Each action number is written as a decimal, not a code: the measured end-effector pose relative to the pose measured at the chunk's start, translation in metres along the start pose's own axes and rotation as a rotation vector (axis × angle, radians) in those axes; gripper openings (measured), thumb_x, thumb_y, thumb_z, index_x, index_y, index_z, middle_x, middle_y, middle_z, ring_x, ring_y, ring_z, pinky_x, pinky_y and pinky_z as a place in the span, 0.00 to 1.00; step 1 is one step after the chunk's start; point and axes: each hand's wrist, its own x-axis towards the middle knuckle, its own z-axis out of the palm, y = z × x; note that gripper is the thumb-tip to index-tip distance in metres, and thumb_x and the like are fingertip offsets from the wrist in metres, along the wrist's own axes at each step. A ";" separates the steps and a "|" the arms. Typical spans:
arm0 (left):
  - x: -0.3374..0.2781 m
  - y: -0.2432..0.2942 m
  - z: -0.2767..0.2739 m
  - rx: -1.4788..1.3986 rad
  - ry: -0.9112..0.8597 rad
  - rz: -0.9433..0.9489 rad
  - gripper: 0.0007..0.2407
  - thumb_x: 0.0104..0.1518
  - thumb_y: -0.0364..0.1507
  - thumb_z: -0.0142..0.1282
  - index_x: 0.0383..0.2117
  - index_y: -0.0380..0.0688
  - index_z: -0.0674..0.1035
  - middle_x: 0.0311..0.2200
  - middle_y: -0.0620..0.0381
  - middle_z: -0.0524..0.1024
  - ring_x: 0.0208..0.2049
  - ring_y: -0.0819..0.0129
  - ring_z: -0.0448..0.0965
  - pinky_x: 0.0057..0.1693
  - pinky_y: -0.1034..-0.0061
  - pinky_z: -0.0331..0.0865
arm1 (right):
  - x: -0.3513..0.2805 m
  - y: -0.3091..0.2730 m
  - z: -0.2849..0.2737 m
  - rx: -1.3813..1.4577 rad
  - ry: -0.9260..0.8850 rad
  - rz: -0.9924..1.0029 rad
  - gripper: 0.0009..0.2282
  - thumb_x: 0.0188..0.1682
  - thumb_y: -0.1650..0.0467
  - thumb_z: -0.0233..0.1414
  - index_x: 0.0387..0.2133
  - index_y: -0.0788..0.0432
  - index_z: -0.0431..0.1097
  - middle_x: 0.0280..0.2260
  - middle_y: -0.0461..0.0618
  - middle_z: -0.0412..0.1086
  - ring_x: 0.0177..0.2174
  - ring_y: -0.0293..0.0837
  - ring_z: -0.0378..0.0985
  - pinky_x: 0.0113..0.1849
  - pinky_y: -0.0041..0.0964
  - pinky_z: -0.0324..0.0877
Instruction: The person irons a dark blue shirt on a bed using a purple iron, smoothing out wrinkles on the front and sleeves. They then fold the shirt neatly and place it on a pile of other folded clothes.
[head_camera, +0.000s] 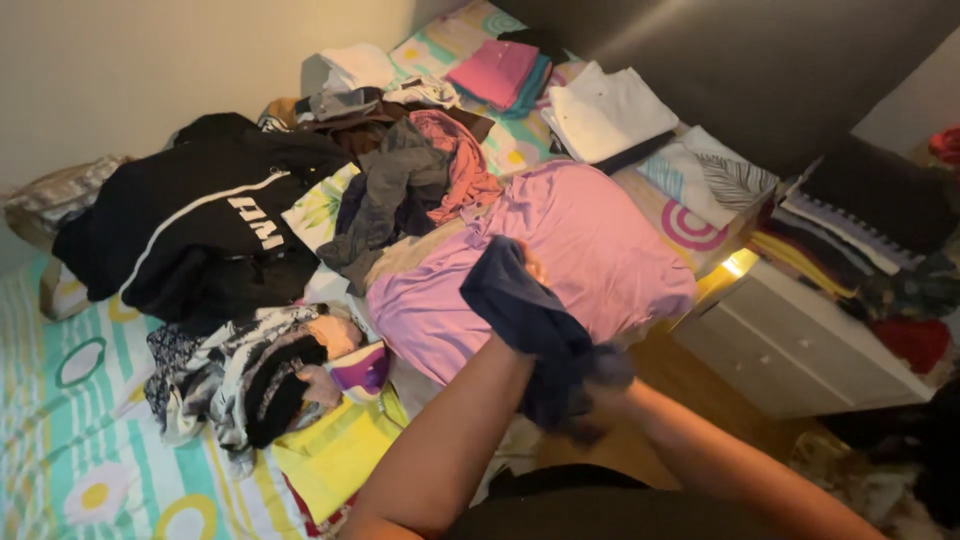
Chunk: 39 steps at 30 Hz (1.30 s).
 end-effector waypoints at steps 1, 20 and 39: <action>-0.007 0.009 -0.006 0.004 0.002 0.008 0.16 0.61 0.39 0.52 0.49 0.46 0.76 0.31 0.53 0.74 0.32 0.59 0.76 0.38 0.67 0.73 | -0.006 -0.021 -0.025 0.055 -0.016 0.010 0.21 0.55 0.61 0.43 0.57 0.59 0.67 0.50 0.51 0.70 0.49 0.44 0.70 0.48 0.38 0.68; -0.062 -0.123 0.358 1.071 0.538 0.251 0.06 0.66 0.26 0.47 0.36 0.40 0.77 0.32 0.58 0.76 0.35 0.73 0.75 0.44 0.78 0.70 | -0.025 -0.170 -0.222 0.744 -0.329 -0.127 0.24 0.53 0.60 0.61 0.56 0.63 0.66 0.46 0.54 0.72 0.43 0.45 0.77 0.46 0.41 0.74; -0.076 0.096 0.074 2.064 1.384 0.168 0.12 0.63 0.30 0.50 0.49 0.37 0.73 0.42 0.43 0.78 0.45 0.49 0.77 0.52 0.62 0.69 | 0.289 -0.003 -0.126 -0.196 0.119 -0.061 0.26 0.48 0.69 0.62 0.59 0.64 0.62 0.50 0.54 0.70 0.47 0.45 0.76 0.47 0.38 0.72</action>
